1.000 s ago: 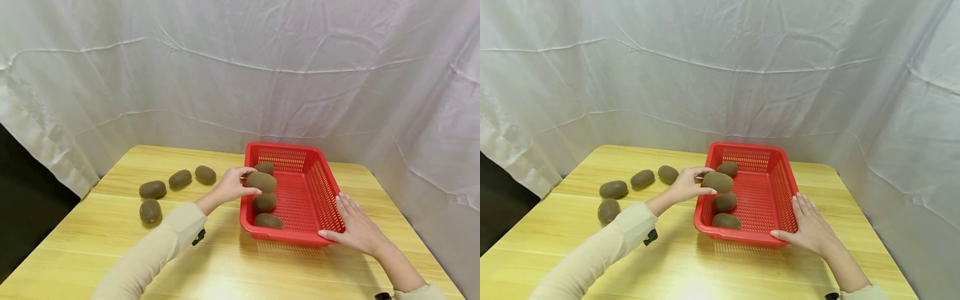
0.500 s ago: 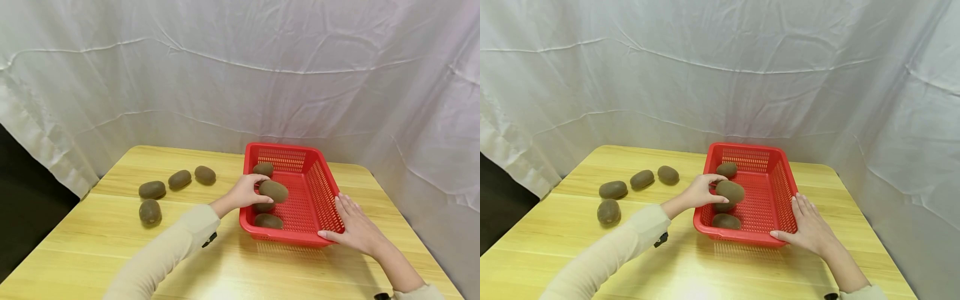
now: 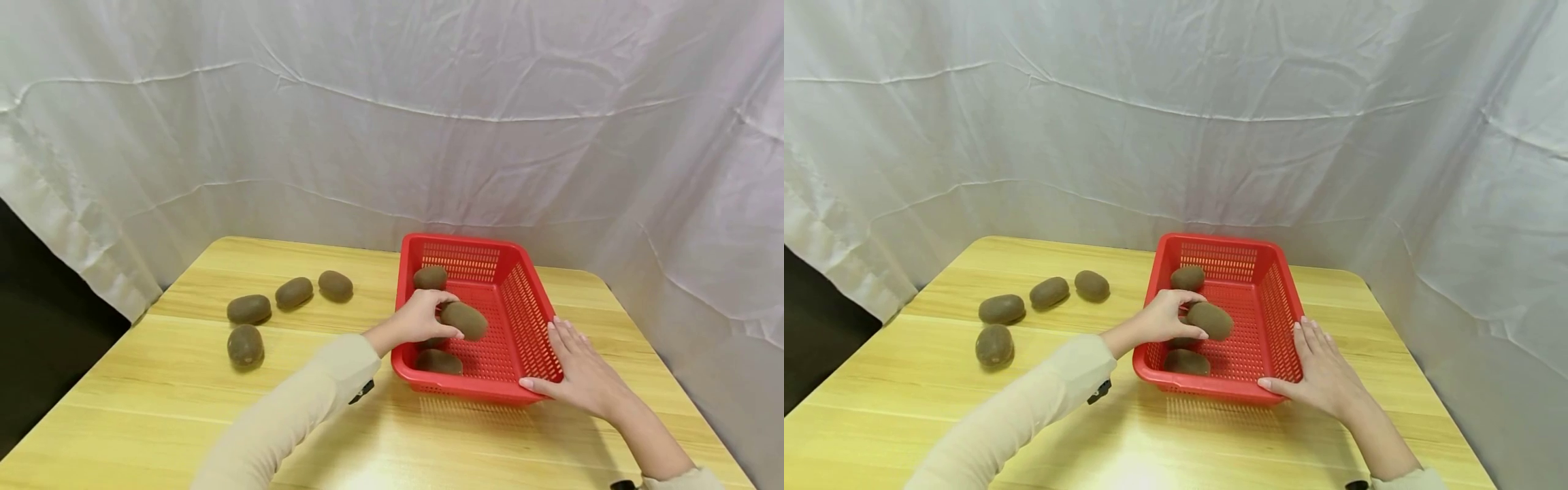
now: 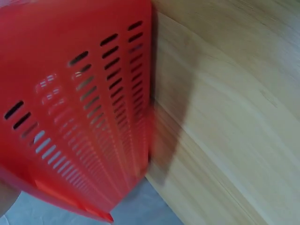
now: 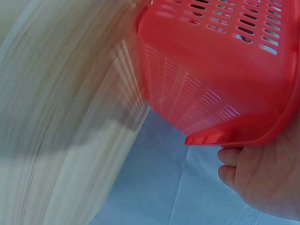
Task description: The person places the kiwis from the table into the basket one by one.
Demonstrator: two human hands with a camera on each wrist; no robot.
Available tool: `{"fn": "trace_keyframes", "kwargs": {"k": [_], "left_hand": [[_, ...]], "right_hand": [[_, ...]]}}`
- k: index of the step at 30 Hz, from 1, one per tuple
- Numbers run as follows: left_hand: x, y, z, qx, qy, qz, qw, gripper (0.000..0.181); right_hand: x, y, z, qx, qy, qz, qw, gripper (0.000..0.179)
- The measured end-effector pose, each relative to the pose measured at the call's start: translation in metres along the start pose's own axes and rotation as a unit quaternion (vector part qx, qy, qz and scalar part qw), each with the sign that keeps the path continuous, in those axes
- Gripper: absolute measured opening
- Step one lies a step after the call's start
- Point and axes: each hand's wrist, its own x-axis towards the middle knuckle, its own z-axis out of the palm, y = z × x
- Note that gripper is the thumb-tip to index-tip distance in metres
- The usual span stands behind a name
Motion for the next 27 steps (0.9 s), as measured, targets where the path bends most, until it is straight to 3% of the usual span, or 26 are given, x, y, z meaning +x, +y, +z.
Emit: {"fn": "trace_keyframes", "kwargs": {"k": [12,19,27], "left_hand": [[0.008,0.012,0.017,0.073,-0.075,-0.007,0.9945,0.049],[0.009,0.017,0.026,0.106,-0.12,-0.005,0.987,0.048],[0.009,0.016,0.031,0.135,-0.149,0.003,0.9796,0.049]], "right_hand": [[0.0,0.0,0.0,0.006,-0.001,0.002,1.0,0.107],[0.0,0.0,0.0,0.007,-0.001,0.003,1.0,0.107],[0.0,-0.001,0.0,0.012,-0.002,0.007,0.9999,0.107]]}}
